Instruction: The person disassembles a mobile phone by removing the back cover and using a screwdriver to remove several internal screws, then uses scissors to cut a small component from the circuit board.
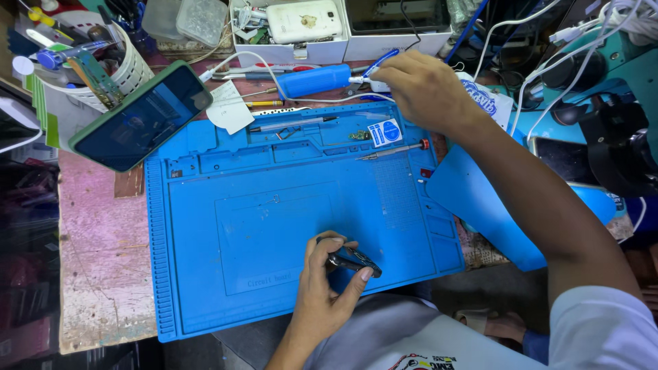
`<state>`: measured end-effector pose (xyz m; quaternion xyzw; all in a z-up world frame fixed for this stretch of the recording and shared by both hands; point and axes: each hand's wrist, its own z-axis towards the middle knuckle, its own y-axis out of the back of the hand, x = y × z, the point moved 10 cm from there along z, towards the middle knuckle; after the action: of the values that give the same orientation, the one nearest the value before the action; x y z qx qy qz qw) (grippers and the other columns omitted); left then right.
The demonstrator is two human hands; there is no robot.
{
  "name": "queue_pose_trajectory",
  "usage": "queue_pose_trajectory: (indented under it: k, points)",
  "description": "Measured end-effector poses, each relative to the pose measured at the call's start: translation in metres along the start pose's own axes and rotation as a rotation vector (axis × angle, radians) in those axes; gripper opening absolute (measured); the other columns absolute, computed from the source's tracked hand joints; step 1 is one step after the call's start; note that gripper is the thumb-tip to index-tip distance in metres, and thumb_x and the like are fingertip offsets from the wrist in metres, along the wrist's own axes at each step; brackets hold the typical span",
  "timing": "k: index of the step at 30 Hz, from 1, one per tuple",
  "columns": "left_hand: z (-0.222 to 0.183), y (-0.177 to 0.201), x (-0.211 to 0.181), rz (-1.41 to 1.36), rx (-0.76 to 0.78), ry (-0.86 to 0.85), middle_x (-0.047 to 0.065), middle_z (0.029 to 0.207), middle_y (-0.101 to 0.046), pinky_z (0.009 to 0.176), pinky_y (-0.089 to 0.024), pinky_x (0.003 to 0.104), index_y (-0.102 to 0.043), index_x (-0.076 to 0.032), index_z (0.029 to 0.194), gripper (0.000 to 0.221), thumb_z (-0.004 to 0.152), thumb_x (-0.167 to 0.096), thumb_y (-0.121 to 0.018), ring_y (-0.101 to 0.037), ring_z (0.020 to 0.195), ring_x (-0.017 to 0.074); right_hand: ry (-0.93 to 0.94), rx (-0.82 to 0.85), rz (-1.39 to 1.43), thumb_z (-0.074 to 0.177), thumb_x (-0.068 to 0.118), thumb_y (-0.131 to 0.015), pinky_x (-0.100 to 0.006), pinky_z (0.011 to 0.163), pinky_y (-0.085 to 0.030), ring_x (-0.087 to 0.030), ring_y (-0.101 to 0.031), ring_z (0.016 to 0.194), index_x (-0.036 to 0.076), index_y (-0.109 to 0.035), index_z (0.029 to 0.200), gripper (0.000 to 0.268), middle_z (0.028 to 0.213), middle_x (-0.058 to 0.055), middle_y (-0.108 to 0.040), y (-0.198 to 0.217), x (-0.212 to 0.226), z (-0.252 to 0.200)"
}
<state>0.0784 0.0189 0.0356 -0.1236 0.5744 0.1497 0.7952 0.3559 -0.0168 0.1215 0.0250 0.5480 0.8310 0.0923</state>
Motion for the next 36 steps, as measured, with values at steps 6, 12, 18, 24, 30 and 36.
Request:
queue_pose_trajectory:
  k: [6,12,18,24,30,36]
  points:
    - [-0.001,0.0,-0.001,-0.011,-0.008,0.006,0.021,0.129,-0.05,0.097,-0.06,0.038,-0.039,-0.005,0.14,0.06,0.094,-0.003,-0.077,-0.068,0.118,0.0294,-0.166,0.131,0.068,0.093,0.003,-0.059,-0.05,0.088,-0.052,-0.039,-0.067,0.103,0.004,-0.074,0.114,0.026,0.105,-0.02,-0.072,-0.051,-0.03,0.045]
    - [-0.001,0.001,0.001,-0.026,0.002,0.041,0.021,0.13,-0.05,0.097,-0.061,0.039,-0.04,-0.004,0.14,0.059,0.094,-0.004,-0.077,-0.068,0.118,0.0302,-0.34,0.451,-0.081,0.086,0.02,-0.066,-0.053,0.075,-0.054,-0.042,-0.069,0.086,0.012,-0.078,0.107,0.025,0.091,-0.021,-0.073,-0.109,-0.059,0.058]
    - [-0.001,0.001,0.0,-0.022,0.013,0.089,0.02,0.129,-0.05,0.095,-0.064,0.037,-0.04,-0.003,0.139,0.058,0.095,-0.009,-0.077,-0.069,0.118,0.0287,-0.144,0.533,-0.354,0.091,0.019,-0.066,-0.046,0.071,-0.056,-0.034,-0.073,0.083,0.009,-0.078,0.095,0.016,0.091,-0.015,-0.074,-0.119,-0.054,0.061]
    - [-0.002,0.002,0.005,0.001,0.02,0.143,0.02,0.13,-0.051,0.079,-0.063,0.033,-0.042,-0.003,0.137,0.058,0.093,-0.011,-0.077,-0.07,0.117,0.0278,-0.075,0.2,-0.287,0.106,0.029,-0.066,-0.044,0.074,-0.052,-0.03,-0.069,0.078,0.007,-0.07,0.105,0.022,0.079,-0.011,-0.07,-0.062,-0.033,0.053]
    - [-0.001,0.001,0.001,-0.002,-0.011,0.085,0.019,0.13,-0.05,0.098,-0.063,0.037,-0.041,-0.002,0.14,0.058,0.095,-0.01,-0.077,-0.069,0.117,0.028,-0.072,0.114,-0.17,0.099,0.019,-0.065,-0.048,0.077,-0.055,-0.033,-0.07,0.093,0.009,-0.073,0.1,0.013,0.092,-0.013,-0.072,-0.06,-0.001,0.082]
    - [-0.003,0.003,-0.002,-0.031,-0.031,0.071,0.019,0.131,-0.05,0.099,-0.062,0.037,-0.041,-0.001,0.14,0.059,0.095,-0.009,-0.077,-0.069,0.117,0.0278,-0.138,0.361,0.034,0.092,0.012,-0.061,-0.053,0.075,-0.054,-0.042,-0.07,0.085,0.014,-0.077,0.113,0.026,0.091,-0.022,-0.073,-0.131,0.011,0.142]
